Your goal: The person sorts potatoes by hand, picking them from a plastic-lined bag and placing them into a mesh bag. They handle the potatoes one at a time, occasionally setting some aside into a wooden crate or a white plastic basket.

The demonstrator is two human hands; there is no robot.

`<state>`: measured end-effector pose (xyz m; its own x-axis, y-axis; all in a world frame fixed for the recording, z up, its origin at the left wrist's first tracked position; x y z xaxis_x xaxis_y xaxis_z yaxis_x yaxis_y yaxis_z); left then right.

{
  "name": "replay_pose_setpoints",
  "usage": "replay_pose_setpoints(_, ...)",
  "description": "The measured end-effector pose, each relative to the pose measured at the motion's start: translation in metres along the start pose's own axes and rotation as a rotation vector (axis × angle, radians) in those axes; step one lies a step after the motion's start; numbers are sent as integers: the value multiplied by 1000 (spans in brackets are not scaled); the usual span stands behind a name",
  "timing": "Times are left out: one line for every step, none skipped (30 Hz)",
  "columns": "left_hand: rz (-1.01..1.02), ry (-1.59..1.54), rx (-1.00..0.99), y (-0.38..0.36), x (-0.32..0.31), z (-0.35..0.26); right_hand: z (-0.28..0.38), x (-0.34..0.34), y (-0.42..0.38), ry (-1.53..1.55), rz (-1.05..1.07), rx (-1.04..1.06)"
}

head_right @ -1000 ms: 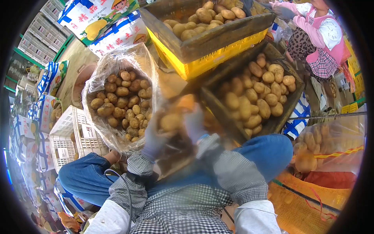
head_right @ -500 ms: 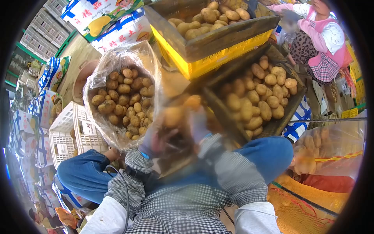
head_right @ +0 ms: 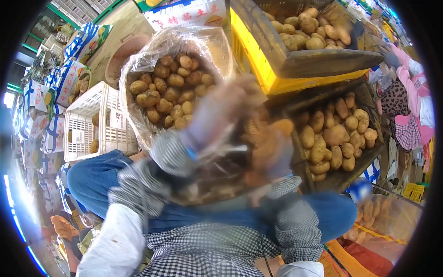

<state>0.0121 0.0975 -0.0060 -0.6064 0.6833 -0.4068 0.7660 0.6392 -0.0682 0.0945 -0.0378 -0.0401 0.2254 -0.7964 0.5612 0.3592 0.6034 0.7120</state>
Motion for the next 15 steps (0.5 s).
replay_pose_setpoints(-75, 99, 24, 14, 50, 1, -12, -5, -6, 102, 55, -53)
replay_pose_setpoints(-148, 197, 55, 28, 100, 1, -25, -10, -15, 205, 110, -106)
replay_pose_setpoints(-111, 203, 127, 35, 144, 9, -37, -16, -23, 310, 165, -158)
replay_pose_setpoints(-226, 747, 145, 38, 183, 11, -48, -22, -32, 414, 220, -211)
replay_pose_setpoints(-150, 1211, 125, 38, 211, 17, -58, -29, -39, 517, 273, -264)
replay_pose_setpoints(-10, 1425, 243, 31, 232, 41, -66, -35, -44, 620, 327, -316)
replay_pose_setpoints(143, 1628, 367, 21, 251, 68, -67, -39, -45, 426, 466, -279)
replay_pose_setpoints(379, 1717, 493, 4, 258, 99, -70, -45, -51, 505, 468, -344)
replay_pose_setpoints(626, 1788, 615, -17, 265, 129, -75, -53, -59, 582, 468, -411)
replay_pose_setpoints(691, 1797, 500, -28, 264, 148, -75, -57, -59, 659, 464, -459)
replay_pose_setpoints(754, 1802, 383, -40, 261, 167, -75, -62, -60, 735, 458, -508)
replay_pose_setpoints(814, 1803, 263, -45, 250, 171, -66, -62, -53, 813, 449, -533)
replay_pose_setpoints(815, 1803, 414, -40, 257, 181, -63, -64, -49, 891, 436, -558)
replay_pose_setpoints(822, 1796, 565, -32, 253, 181, -69, -68, -52, 895, 433, -615)
replay_pose_setpoints(826, 1792, 714, -25, 250, 180, -75, -71, -58, 897, 425, -675)
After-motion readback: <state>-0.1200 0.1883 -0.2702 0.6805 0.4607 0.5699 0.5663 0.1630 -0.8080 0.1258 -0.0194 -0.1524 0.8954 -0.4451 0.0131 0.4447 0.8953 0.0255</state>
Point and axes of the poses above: each hand's wrist, its own y-axis towards the middle knuckle, its own x-axis out of the back of the hand, z = x × y, the point moved 8 cm from there along y, towards the middle knuckle, and after that the axes turned 8 degrees about y, right-handed, at the moved point
